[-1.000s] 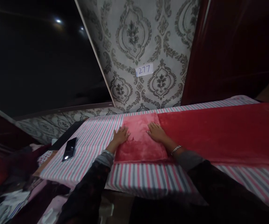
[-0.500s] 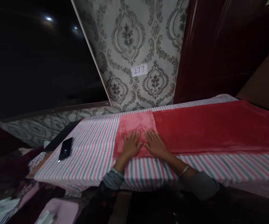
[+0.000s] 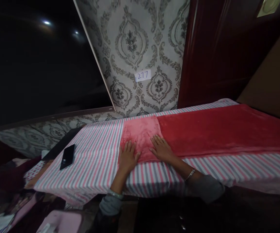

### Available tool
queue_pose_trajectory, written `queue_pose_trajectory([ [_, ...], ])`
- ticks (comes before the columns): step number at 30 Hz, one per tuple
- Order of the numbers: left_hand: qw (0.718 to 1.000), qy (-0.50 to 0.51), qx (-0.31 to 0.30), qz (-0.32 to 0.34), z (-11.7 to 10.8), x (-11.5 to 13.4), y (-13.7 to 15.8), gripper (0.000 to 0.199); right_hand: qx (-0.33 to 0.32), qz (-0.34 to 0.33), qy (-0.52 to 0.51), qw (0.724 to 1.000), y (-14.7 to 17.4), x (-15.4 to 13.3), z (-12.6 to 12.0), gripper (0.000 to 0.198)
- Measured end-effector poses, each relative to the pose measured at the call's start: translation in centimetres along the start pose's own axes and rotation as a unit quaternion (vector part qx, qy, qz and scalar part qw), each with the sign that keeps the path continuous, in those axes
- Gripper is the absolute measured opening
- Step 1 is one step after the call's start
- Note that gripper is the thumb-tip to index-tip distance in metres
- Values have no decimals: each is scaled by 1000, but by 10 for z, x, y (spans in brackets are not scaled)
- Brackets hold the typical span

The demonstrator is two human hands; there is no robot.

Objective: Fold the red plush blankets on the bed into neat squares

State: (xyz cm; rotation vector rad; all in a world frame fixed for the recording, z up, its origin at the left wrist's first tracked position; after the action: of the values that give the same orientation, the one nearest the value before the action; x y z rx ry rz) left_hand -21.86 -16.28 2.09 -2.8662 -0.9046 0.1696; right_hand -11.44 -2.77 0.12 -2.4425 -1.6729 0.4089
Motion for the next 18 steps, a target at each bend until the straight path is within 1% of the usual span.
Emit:
queue_pose_trajectory([
  [4,1000,7,5,-26,-2,-16,16,57,-6,4,2,1000,12,3,0,63],
  [6,999,12,0,-36,-3,-20,22,55,-23,6,-3,1000,19,7,0,64],
  [8,999,19,-9,-44,-4,-18,27,54,-49,4,-16,999,25,9,-3,63],
  [10,999,28,-9,-39,-7,-7,30,54,-61,-4,-36,997,26,7,-12,59],
  [11,999,35,-5,-27,-8,3,30,54,-55,-11,-46,997,23,5,-19,56],
  [14,998,58,10,39,-6,43,33,59,-14,-41,-62,997,11,-7,-35,52],
  [16,995,67,20,70,0,64,36,63,-7,-59,-58,997,5,-14,-31,53],
  [18,994,67,35,82,4,74,39,64,-12,-65,-49,997,3,-15,-19,54],
])
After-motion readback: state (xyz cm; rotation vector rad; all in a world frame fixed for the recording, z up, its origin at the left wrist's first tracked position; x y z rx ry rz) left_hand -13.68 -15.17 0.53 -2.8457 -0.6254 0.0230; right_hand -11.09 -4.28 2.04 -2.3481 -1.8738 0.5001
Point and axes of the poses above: each hand's wrist, its own y-axis away from the middle knuckle, its own z-axis out of the palm, x = y × z, the point moved 9 cm from there along -y, towards the middle knuckle, and after that the axes turned 4 degrees about -z, right-handed, at the moved point
